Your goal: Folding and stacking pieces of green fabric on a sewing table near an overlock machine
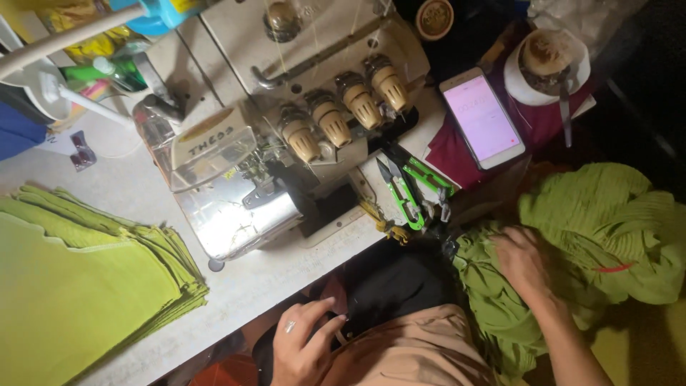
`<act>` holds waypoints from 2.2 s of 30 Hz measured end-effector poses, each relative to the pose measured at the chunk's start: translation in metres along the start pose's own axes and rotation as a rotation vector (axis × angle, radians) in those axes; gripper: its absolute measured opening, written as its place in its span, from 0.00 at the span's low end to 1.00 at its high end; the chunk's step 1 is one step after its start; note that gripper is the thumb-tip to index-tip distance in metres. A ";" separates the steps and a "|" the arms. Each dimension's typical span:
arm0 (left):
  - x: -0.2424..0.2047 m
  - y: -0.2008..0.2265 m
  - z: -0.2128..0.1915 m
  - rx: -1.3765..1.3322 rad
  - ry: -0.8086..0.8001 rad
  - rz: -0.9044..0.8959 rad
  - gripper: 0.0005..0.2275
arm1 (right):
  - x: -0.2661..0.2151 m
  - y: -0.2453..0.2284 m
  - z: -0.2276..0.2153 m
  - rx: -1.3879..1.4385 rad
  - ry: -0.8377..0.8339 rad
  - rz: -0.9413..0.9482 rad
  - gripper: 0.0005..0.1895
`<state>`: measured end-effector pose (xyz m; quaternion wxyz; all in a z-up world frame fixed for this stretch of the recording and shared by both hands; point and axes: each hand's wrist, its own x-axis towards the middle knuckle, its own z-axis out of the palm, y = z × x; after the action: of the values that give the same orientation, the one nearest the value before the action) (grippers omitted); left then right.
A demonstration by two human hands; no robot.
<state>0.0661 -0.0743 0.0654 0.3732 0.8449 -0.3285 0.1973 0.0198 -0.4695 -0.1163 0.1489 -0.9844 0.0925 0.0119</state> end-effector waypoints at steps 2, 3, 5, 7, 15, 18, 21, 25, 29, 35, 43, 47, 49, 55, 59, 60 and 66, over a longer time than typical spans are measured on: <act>0.009 0.006 0.011 -0.150 -0.048 -0.108 0.10 | -0.003 -0.017 -0.035 -0.012 0.025 0.025 0.11; 0.012 0.008 0.016 -0.304 -0.101 -0.216 0.10 | -0.006 -0.025 -0.052 -0.025 0.047 0.057 0.12; 0.011 0.012 0.041 -0.425 -0.206 -0.193 0.07 | -0.011 -0.039 -0.076 -0.092 0.041 0.090 0.12; 0.011 0.018 0.066 -0.553 -0.315 -0.164 0.06 | -0.018 -0.050 -0.092 -0.165 0.036 0.131 0.11; 0.041 0.067 0.105 -0.910 -0.609 -0.459 0.25 | -0.021 -0.148 -0.128 0.854 0.148 0.462 0.04; 0.032 0.061 0.104 -0.775 -0.238 -0.311 0.12 | -0.020 -0.178 -0.129 0.862 0.200 0.463 0.06; 0.033 0.043 0.070 -0.651 -0.112 -0.296 0.08 | -0.013 -0.208 -0.134 0.726 0.258 0.068 0.05; 0.036 0.029 0.026 -0.452 0.099 -0.243 0.04 | -0.005 -0.232 -0.115 0.889 0.188 -0.004 0.07; 0.015 0.011 0.013 -0.805 0.169 -0.757 0.06 | 0.010 -0.261 -0.099 1.036 0.068 -0.171 0.08; 0.002 -0.006 -0.029 -1.094 0.139 -0.976 0.14 | 0.024 -0.315 -0.109 1.341 -0.222 -0.320 0.15; 0.002 0.011 -0.059 -0.211 0.151 -0.495 0.09 | 0.014 -0.326 -0.108 1.598 -0.429 -0.083 0.14; -0.026 -0.002 -0.057 -0.099 0.159 -0.489 0.13 | 0.016 -0.317 -0.116 1.630 -0.501 -0.118 0.17; -0.044 -0.005 -0.060 -0.066 0.224 -0.506 0.17 | 0.016 -0.316 -0.120 1.497 -0.482 -0.201 0.19; -0.078 -0.011 -0.092 0.082 0.302 -0.618 0.11 | 0.015 -0.316 -0.118 1.500 -0.468 -0.321 0.17; -0.071 -0.019 -0.123 0.049 0.204 -0.576 0.11 | 0.018 -0.313 -0.111 1.555 -0.594 -0.298 0.13; -0.067 -0.021 -0.131 0.047 0.167 -0.560 0.11 | 0.018 -0.313 -0.111 1.569 -0.665 -0.265 0.11; 0.024 -0.020 -0.165 -0.127 0.197 -0.415 0.14 | 0.016 -0.307 -0.098 1.391 -0.629 -0.103 0.13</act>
<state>0.0825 0.0514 0.1748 0.4883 0.8459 -0.1216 0.1767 0.0917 -0.2136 0.0659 0.7541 -0.6174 -0.0141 0.2235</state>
